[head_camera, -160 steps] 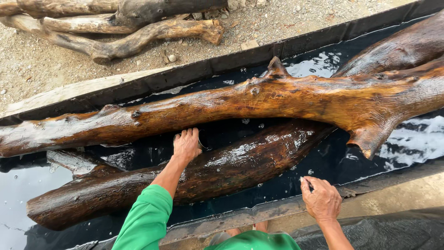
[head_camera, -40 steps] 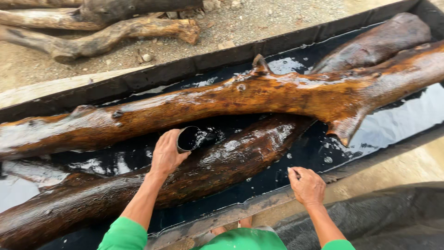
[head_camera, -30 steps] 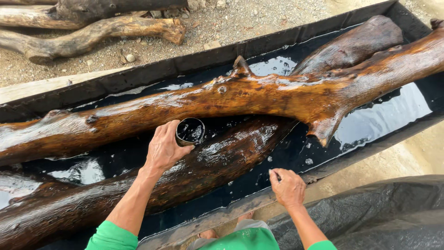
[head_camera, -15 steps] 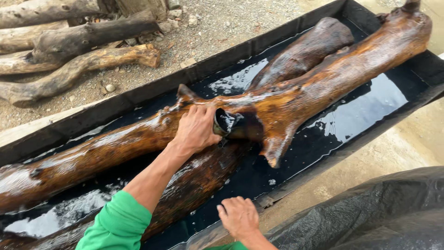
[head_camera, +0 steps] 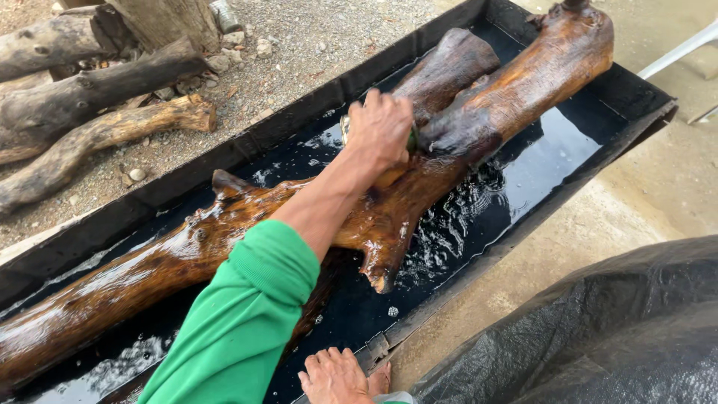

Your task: The person repeatedly scoops a dark liquid from a trough and pours it over two large logs resting in the trough. The person uses a small metal can to transfer the liquid and moves along the length of the logs to cover different sections.

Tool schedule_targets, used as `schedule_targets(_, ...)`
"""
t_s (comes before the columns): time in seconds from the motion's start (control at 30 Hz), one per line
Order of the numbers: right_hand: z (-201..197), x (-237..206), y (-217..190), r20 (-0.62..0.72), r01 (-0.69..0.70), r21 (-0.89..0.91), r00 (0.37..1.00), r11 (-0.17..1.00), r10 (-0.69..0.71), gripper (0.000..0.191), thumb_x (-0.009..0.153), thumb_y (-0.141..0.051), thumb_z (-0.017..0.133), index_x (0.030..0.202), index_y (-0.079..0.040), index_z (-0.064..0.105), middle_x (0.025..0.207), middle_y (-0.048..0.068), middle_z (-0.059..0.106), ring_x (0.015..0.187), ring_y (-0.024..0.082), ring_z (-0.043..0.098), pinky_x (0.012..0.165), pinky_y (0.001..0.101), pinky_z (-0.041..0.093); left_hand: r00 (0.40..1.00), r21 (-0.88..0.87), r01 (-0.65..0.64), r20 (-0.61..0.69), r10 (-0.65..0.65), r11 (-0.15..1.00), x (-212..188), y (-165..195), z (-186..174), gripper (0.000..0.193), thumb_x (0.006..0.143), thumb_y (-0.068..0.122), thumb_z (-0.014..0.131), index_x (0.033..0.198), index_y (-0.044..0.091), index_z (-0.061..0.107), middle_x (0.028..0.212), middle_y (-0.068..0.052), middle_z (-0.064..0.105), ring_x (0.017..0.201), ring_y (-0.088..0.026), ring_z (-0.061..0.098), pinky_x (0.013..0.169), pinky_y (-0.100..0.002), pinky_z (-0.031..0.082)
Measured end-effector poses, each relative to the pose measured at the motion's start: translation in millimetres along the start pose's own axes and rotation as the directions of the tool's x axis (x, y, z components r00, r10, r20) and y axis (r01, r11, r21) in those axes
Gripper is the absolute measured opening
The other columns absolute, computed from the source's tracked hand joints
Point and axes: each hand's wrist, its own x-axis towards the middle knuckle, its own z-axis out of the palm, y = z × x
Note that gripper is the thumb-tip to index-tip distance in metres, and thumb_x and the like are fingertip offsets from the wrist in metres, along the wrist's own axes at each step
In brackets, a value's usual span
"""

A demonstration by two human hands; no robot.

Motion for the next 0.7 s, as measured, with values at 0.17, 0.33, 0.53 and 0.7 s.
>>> schedule_targets(0.17,-8.8,-6.7,10.9,-0.028,0.026,0.029,0.999,0.999,-0.025,0.04,0.1,-0.039,0.059,0.105,-0.001,0.069,0.105,0.017,0.069,0.104,0.035,0.063,0.089,0.0526,0.044,0.968,0.239,-0.015,-0.238,0.073,0.971,45.7,31.2,-2.7,0.06,0.072,0.028,0.089,0.116,-0.002,0.061,0.102,-0.017,0.069,0.1,-0.032,0.06,0.072,-0.06,0.054)
schedule_targets(0.33,-1.9,-11.3,12.3,-0.125,0.004,0.019,0.992,1.0,-0.001,0.036,0.099,-0.037,0.059,0.101,-0.003,0.07,0.099,0.016,0.069,0.1,0.033,0.062,0.086,0.0517,0.044,0.982,0.14,0.006,-0.189,0.02,0.99,44.5,38.4,-3.4,0.077,0.061,0.038,0.093,0.118,-0.002,0.059,0.106,-0.018,0.067,0.106,-0.032,0.058,0.077,-0.055,0.053)
schedule_targets(0.53,16.6,-7.3,-5.5,-0.141,0.012,-0.069,0.99,0.998,-0.022,0.031,0.102,-0.036,0.054,0.095,-0.009,0.067,0.098,0.012,0.07,0.099,0.031,0.063,0.082,0.0486,0.046,0.953,-0.224,-0.014,-0.298,-0.055,0.974,-47.7,-2.7,19.9,0.089,0.057,0.04,0.095,0.123,-0.003,0.053,0.113,-0.022,0.062,0.109,-0.039,0.056,0.079,-0.056,0.052)
schedule_targets(0.7,32.5,5.4,-19.9,-0.195,-0.016,-0.096,0.981,0.995,-0.003,0.03,0.095,-0.039,0.059,0.09,-0.011,0.068,0.093,0.01,0.071,0.095,0.03,0.065,0.08,0.0489,0.048,0.963,-0.52,0.117,-0.15,-0.225,0.846,-181.2,-44.7,45.7,0.09,0.067,0.036,0.091,0.137,0.0,0.048,0.126,-0.024,0.06,0.117,-0.045,0.052,0.097,-0.052,0.047)
